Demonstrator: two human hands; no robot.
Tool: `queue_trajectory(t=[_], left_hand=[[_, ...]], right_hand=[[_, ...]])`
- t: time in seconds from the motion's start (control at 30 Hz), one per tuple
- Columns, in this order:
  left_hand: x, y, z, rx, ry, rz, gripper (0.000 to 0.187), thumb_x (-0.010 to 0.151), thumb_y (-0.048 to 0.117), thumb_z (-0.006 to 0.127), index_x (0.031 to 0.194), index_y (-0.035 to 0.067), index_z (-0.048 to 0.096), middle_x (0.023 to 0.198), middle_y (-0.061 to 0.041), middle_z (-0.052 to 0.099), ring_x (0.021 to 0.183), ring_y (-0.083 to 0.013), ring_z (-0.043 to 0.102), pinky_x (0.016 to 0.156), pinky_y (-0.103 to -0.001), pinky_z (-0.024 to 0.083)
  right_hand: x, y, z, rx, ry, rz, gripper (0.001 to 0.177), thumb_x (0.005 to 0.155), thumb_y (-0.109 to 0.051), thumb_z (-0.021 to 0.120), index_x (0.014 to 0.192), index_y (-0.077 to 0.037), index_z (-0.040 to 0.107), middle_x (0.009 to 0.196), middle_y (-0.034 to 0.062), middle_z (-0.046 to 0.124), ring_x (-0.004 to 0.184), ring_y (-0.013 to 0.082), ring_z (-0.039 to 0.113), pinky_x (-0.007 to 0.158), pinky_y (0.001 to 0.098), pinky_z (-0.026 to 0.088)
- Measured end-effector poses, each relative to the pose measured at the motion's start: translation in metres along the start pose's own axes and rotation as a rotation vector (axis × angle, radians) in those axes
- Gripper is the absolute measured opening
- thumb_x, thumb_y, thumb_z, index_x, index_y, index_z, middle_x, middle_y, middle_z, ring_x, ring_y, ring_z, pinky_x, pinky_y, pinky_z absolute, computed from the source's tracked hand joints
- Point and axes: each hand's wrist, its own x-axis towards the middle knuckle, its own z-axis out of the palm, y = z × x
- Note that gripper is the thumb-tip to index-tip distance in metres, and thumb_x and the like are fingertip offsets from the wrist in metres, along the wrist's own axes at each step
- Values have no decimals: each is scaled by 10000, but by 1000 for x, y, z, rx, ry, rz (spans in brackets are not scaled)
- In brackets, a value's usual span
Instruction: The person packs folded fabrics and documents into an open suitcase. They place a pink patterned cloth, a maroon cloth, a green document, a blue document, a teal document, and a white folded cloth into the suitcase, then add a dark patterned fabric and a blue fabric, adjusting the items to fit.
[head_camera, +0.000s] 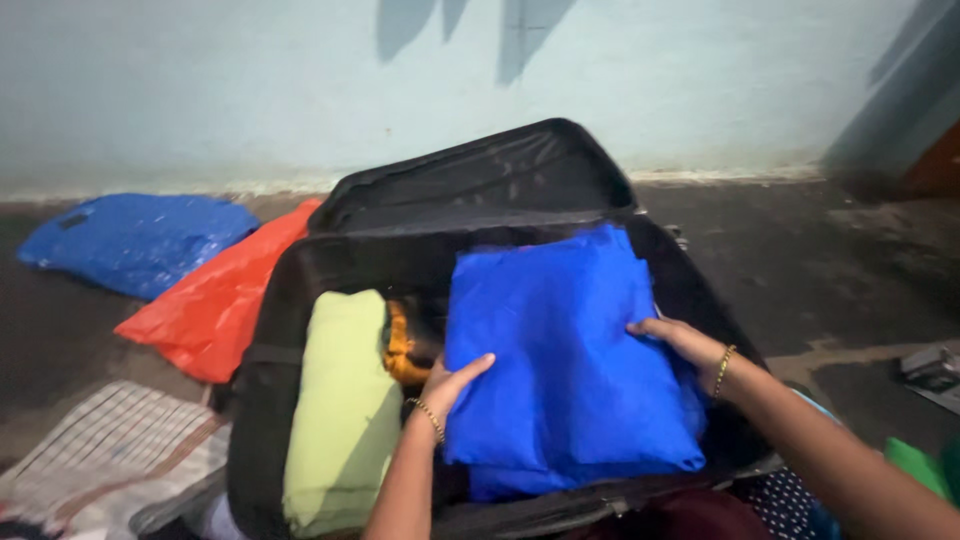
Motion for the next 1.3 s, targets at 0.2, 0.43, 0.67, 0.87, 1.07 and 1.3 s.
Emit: queue_trajectory(t=[0.2, 0.43, 0.67, 0.87, 1.07, 1.3], left_hand=[[8, -8, -11, 106, 83, 34, 626, 659, 207, 929, 1199, 2, 687, 1081, -131, 763, 921, -219, 748, 844, -362, 620], [-4, 15, -7, -10, 77, -65, 623, 658, 188, 912, 1211, 9, 687, 1045, -131, 764, 905, -229, 746, 830, -372, 619], [-16, 30, -4, 8, 56, -67, 684, 648, 206, 913, 1256, 20, 661, 1099, -128, 754, 966, -229, 742, 871, -377, 608], [1, 9, -12, 166, 31, 8, 908, 601, 245, 948, 1367, 31, 510, 1216, -156, 703, 1091, -262, 708, 956, -408, 593], [7, -11, -16, 857, 52, -111, 953, 774, 543, 861, 1485, 67, 440, 1436, -170, 569, 1332, -310, 570, 1136, -436, 456], [20, 33, -39, 1868, 226, 107, 905, 836, 414, 801, 1583, 249, 318, 1681, -17, 236, 1559, -249, 184, 1213, -606, 197]], right_hand=[[0, 11, 19, -99, 14, 5, 883, 722, -453, 793, 1446, -24, 523, 1337, 200, 694, 1175, 314, 699, 1022, 471, 535], [2, -3, 0, -7, -7, -25, 812, 699, -349, 806, 1359, 70, 588, 1221, 260, 726, 1060, 356, 720, 939, 503, 571], [10, 1, -1, 78, -52, 84, 821, 737, -475, 754, 1367, 31, 607, 1228, 228, 731, 1088, 339, 706, 941, 490, 554], [14, 35, 13, 113, -148, 196, 823, 684, -367, 809, 1389, -16, 571, 1230, 226, 740, 1089, 347, 726, 953, 509, 578], [0, 40, -8, 82, 65, -52, 645, 661, -234, 823, 1219, 50, 670, 1050, 243, 753, 875, 332, 751, 799, 489, 615], [-49, -30, -24, -427, 525, -309, 478, 621, -148, 919, 987, 116, 762, 848, 247, 786, 658, 346, 745, 654, 443, 615]])
